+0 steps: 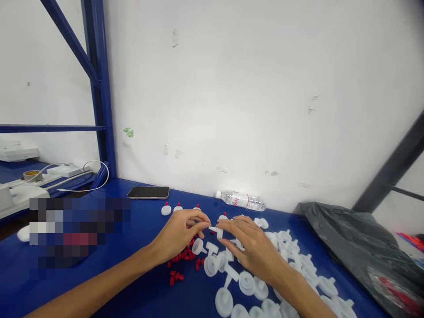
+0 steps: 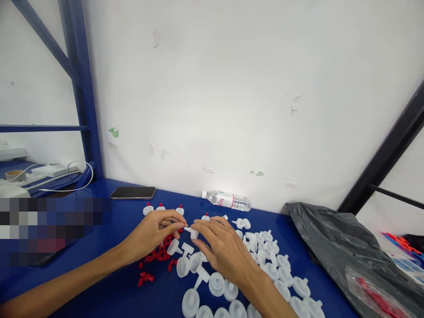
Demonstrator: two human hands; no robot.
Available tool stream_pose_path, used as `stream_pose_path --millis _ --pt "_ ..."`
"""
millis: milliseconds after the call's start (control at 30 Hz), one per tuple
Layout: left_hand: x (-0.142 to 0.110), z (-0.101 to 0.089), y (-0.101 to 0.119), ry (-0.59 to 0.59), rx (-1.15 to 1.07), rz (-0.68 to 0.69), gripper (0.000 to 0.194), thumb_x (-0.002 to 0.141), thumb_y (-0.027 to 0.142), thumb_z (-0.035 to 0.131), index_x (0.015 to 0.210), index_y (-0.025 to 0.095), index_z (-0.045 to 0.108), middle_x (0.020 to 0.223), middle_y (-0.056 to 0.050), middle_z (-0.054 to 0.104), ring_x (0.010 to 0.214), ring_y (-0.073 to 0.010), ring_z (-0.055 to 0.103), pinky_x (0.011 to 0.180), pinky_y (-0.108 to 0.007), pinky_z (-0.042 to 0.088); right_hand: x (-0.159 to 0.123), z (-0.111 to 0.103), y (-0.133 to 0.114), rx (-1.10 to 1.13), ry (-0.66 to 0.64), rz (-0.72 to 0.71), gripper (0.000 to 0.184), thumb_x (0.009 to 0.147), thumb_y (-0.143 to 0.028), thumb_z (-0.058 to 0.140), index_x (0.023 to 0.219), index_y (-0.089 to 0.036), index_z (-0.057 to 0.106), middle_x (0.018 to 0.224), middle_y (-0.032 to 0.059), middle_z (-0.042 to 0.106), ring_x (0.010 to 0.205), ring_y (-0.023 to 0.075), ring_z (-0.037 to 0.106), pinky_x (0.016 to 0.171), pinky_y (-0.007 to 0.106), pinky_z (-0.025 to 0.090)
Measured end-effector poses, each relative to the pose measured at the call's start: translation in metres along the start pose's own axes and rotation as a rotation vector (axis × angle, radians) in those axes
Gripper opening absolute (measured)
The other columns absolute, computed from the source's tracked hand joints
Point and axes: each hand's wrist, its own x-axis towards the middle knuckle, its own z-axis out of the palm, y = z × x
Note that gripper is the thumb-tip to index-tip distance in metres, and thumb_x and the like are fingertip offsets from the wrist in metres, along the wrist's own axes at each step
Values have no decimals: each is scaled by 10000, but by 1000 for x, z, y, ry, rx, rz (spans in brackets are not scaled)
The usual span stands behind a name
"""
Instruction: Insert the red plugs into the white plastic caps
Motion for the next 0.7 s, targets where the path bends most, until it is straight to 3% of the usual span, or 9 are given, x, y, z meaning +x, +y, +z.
stream_pose_path --millis 100,300,533,700 --pt "-1 3 0 -42 -147 -27 247 948 414 592 962 190 697 907 -27 768 765 -178 751 621 -227 511 1 -2 -2 9 10 5 317 997 -241 578 1312 -230 539 1208 62 721 1047 225 681 962 456 517" --pt "2 3 -4 -24 -239 -66 318 917 476 626 966 167 684 825 -50 756 730 -216 767 414 -170 402 -1 -1 -1 37 11 30 332 987 -248 598 1313 -237 534 1181 58 723 1033 222 673 911 434 529" --pt "1 0 -3 -60 -328 -104 371 872 498 684 986 145 687 800 -57 730 796 -255 775 415 -163 417 -2 2 1 17 126 -19 343 974 -206 611 1309 -226 541 1184 77 731 1064 218 692 947 430 538" --pt "0 -5 1 -139 -476 -171 338 847 442 740 1000 144 697 847 -68 743 836 -219 763 442 -145 381 -2 -1 0 44 192 -37 331 959 -192 625 1281 -226 555 1172 86 738 1093 216 696 973 426 549"
